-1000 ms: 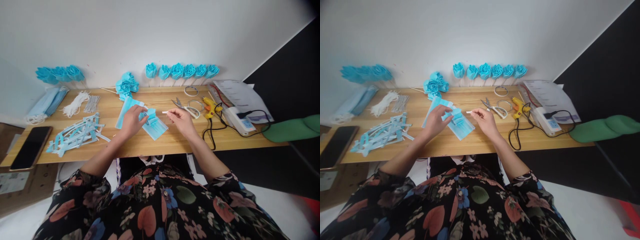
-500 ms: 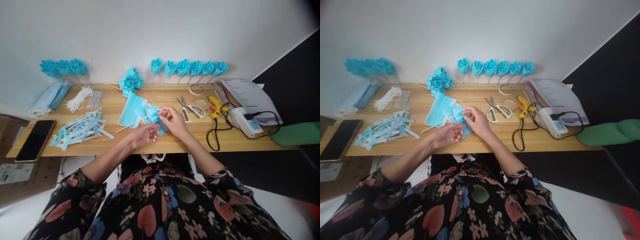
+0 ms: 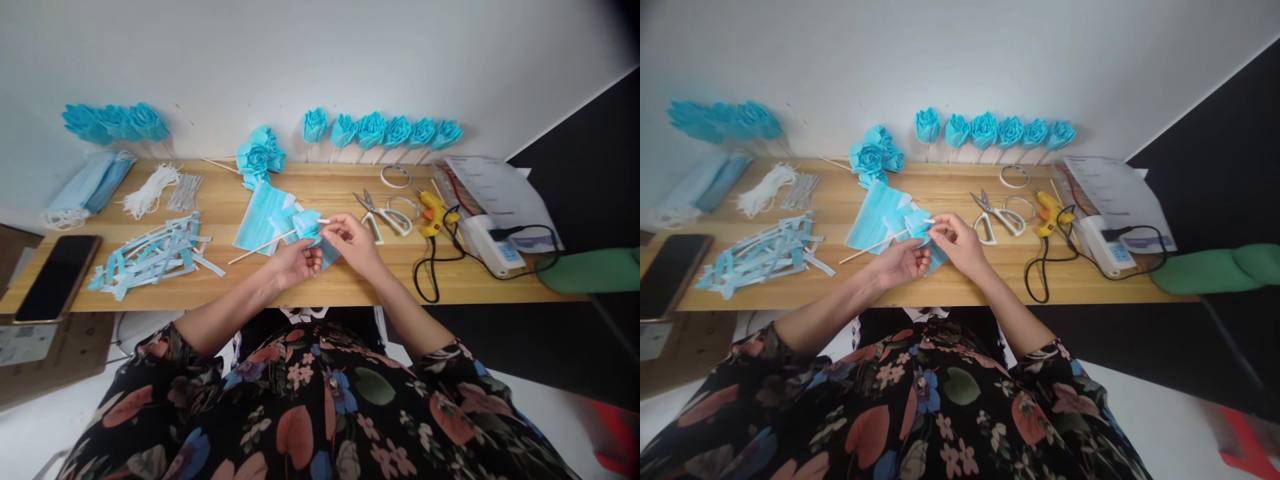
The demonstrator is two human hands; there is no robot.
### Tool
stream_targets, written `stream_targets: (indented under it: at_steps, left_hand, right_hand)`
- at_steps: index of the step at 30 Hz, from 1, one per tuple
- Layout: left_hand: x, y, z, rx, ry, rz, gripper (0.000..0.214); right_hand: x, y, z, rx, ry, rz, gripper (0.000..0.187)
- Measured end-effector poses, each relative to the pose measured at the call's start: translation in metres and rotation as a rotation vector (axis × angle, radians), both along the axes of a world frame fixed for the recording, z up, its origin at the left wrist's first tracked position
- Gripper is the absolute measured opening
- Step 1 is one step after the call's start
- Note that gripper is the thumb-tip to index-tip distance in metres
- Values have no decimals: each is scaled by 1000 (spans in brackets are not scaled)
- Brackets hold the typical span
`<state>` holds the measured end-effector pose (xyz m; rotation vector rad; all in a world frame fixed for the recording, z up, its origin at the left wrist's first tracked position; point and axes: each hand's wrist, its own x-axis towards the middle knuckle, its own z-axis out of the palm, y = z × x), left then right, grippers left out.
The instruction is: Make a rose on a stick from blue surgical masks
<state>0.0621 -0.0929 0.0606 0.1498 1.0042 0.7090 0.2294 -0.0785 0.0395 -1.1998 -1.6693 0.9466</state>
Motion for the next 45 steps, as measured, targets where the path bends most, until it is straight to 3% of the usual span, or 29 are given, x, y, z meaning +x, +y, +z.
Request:
stream_targets:
  at_steps: [4, 9, 14, 25, 36, 41, 45]
  left_hand:
    - [2, -1, -1, 5, 7, 18, 28]
    - [2, -4, -3, 33, -3, 33, 27]
    - [2, -4, -3, 67, -17, 14, 25]
    - [-3, -4, -4, 53, -89, -21, 29]
    - [-2, -5, -4, 76, -51, -3, 30]
    - [-1, -4, -3, 74, -56, -4, 30]
    - [-3, -3, -6, 70, -84, -17, 30]
  right_hand:
    - [4, 3, 6, -92, 96, -77, 24]
    - [-3, 1, 14, -339, 156, 26, 30]
    - [-11, -1, 11, -461, 174, 64, 38]
    - [-14, 0, 7, -449, 175, -80, 32]
    - [-14, 1, 9, -392, 118, -74, 27]
    - [-13, -2, 14, -403, 165, -69, 32]
    - [-13, -2, 6, -392, 161, -48, 39]
